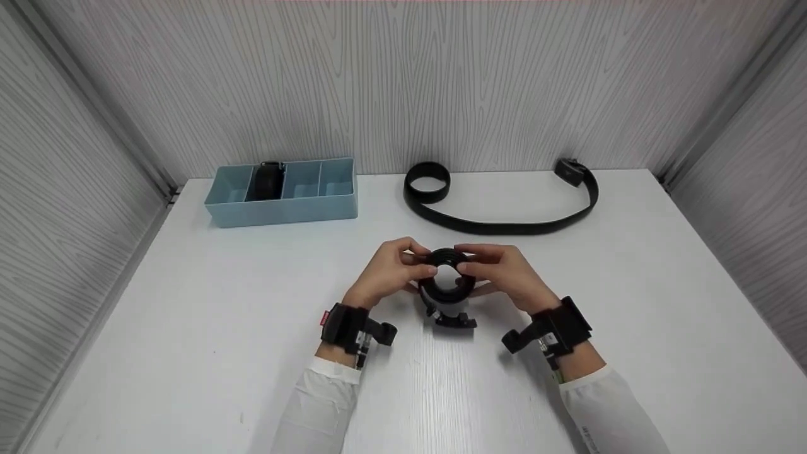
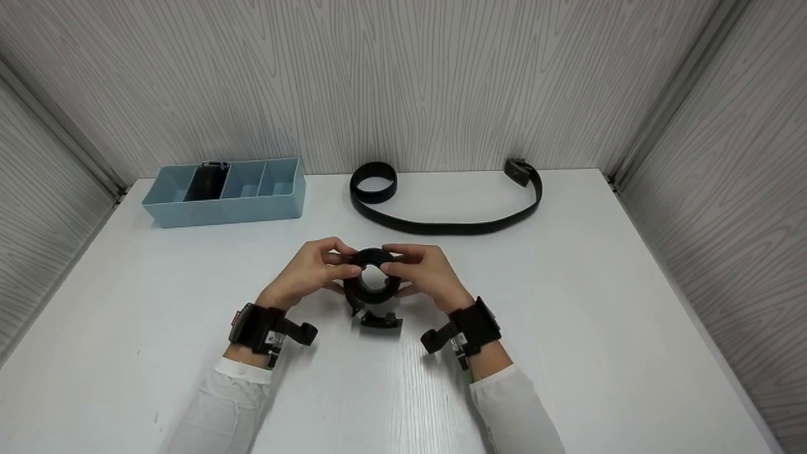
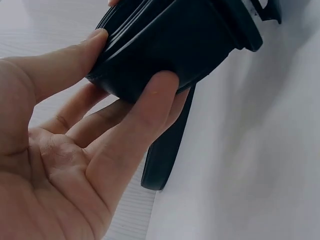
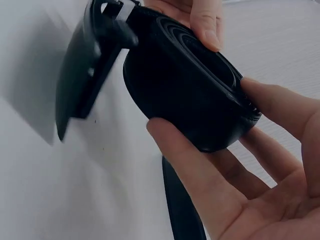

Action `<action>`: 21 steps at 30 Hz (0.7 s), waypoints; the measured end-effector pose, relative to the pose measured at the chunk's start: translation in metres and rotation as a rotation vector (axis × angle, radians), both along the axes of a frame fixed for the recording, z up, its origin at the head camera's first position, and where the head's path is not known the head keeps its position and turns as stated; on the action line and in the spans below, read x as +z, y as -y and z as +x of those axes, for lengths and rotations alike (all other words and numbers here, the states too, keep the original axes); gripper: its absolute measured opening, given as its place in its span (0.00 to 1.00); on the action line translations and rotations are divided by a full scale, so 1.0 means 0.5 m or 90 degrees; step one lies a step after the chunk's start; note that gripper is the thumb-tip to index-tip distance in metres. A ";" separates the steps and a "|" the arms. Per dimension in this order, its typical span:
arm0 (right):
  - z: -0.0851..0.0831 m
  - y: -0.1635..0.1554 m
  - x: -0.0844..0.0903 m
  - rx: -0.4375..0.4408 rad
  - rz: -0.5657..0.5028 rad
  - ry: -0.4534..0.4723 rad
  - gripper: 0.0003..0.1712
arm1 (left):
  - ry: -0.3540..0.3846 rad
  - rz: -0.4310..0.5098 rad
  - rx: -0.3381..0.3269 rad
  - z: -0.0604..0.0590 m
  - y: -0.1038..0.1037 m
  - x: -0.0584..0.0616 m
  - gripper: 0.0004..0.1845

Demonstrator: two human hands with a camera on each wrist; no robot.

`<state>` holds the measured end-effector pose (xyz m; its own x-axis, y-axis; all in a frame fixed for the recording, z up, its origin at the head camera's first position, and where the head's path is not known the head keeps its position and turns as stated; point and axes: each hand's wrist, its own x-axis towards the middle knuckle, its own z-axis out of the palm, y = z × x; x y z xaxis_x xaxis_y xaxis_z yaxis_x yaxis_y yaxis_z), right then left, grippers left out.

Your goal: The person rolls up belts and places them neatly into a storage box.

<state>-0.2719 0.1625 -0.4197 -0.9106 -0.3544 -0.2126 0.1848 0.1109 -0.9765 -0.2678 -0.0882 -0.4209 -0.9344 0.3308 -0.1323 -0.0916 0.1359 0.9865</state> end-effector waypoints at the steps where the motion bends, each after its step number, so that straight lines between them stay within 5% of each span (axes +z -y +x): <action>1: 0.000 -0.001 0.000 0.004 0.009 -0.002 0.30 | -0.001 -0.004 -0.006 0.000 0.000 0.000 0.14; 13: -0.001 0.009 -0.013 -0.075 -0.072 0.018 0.32 | 0.035 0.027 0.030 -0.001 -0.013 -0.013 0.21; 21: 0.000 0.005 -0.003 -0.040 -0.047 0.025 0.31 | 0.016 0.016 0.014 0.000 -0.009 -0.001 0.19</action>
<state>-0.2719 0.1597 -0.4211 -0.9231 -0.3125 -0.2240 0.2274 0.0263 -0.9735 -0.2678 -0.0839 -0.4214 -0.9380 0.3132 -0.1482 -0.1198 0.1083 0.9869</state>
